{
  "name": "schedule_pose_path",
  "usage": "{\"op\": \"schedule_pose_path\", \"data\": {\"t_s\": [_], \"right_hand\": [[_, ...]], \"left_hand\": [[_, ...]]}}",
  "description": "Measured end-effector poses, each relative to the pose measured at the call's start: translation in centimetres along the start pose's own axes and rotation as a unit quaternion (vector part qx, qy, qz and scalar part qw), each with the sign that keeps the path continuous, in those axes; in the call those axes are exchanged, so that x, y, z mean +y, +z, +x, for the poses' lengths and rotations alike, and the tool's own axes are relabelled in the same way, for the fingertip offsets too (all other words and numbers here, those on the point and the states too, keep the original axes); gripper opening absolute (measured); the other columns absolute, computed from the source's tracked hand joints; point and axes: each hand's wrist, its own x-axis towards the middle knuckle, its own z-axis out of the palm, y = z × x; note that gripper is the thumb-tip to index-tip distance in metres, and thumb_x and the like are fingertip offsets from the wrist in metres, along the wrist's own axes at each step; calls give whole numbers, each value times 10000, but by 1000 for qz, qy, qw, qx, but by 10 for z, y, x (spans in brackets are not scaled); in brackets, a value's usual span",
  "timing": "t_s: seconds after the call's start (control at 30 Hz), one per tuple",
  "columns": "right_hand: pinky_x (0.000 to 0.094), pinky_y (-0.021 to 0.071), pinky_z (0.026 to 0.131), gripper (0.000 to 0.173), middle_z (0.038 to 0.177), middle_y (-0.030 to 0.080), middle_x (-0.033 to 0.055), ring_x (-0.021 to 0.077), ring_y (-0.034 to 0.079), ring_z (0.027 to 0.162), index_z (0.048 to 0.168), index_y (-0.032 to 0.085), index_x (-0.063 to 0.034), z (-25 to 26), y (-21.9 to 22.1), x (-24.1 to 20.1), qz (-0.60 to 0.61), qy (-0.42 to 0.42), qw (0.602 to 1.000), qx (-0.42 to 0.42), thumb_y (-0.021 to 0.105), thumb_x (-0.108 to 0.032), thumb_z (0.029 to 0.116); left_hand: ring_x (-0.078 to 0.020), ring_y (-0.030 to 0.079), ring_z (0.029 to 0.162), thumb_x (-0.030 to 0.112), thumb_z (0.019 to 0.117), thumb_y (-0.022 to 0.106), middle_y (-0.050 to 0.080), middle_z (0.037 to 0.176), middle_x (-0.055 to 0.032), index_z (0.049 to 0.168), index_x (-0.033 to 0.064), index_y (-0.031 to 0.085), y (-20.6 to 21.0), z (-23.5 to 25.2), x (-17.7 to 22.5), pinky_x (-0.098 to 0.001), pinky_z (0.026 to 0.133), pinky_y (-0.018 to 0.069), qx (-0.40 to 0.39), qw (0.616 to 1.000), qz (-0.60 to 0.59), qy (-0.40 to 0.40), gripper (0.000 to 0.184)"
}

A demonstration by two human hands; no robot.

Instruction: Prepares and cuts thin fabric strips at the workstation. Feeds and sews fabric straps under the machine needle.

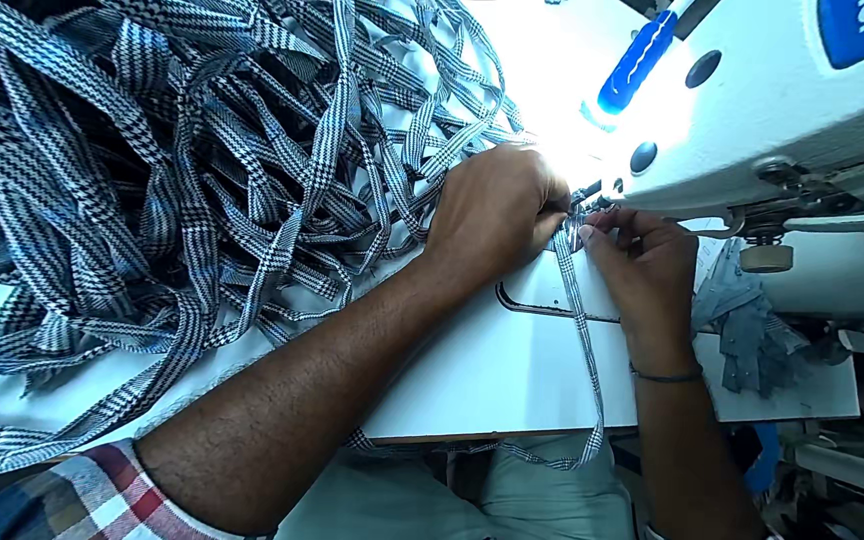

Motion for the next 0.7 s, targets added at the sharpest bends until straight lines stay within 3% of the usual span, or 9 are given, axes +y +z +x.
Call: {"op": "schedule_pose_path", "data": {"t_s": [0.7], "right_hand": [[165, 448, 631, 93, 933, 745, -39, -14, 590, 738, 977, 723, -82, 0, 1, 0, -6, -1, 1000, 4, 751, -81, 888]], "left_hand": [[-149, 677, 897, 277, 952, 635, 714, 893, 44, 915, 268, 782, -1, 0, 0, -432, 715, 497, -13, 1000, 0, -2, 152]]}}
